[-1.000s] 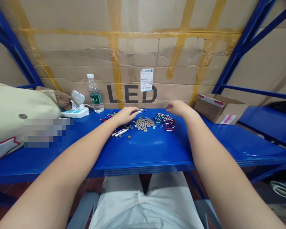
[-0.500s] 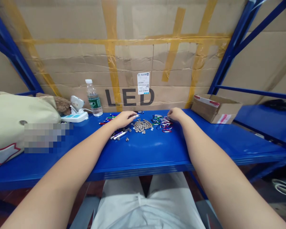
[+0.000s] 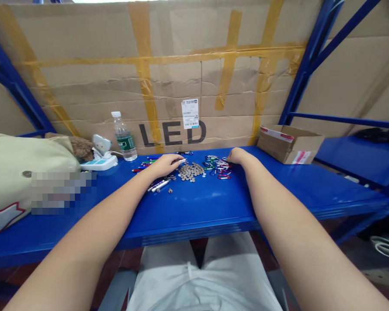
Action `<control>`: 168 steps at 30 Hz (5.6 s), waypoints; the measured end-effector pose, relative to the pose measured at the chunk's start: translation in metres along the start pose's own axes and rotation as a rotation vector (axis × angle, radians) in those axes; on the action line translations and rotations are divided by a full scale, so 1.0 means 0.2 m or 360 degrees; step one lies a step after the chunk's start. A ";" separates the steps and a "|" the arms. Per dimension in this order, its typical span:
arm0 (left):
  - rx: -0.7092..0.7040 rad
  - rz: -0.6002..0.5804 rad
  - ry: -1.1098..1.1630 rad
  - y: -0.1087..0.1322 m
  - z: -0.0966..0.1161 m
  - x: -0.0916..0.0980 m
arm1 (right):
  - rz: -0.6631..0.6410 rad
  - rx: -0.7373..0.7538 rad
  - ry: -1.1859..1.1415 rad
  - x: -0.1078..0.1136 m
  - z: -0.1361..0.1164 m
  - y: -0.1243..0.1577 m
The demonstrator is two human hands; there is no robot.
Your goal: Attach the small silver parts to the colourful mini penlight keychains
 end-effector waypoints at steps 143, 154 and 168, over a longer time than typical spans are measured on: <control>-0.0275 0.0319 -0.0161 0.04 0.24 0.16 | -0.0088 0.0978 -0.0440 0.05 -0.67 0.35; -0.0187 0.0260 -0.0023 0.06 0.24 0.07 | 0.0027 0.1027 -0.0897 0.17 -0.64 0.36; 0.0108 0.0392 0.0863 0.06 0.12 0.02 | 0.0221 0.1067 -0.1375 0.26 -0.70 0.42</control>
Point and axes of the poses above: each hand's wrist, its own y-axis away from the middle knuckle, its own x-axis out of the back of the hand, z = x × y, the point moved 10 cm from there along -y, towards the middle knuckle, and after that the axes turned 2 degrees about z, right-handed, at the moved point
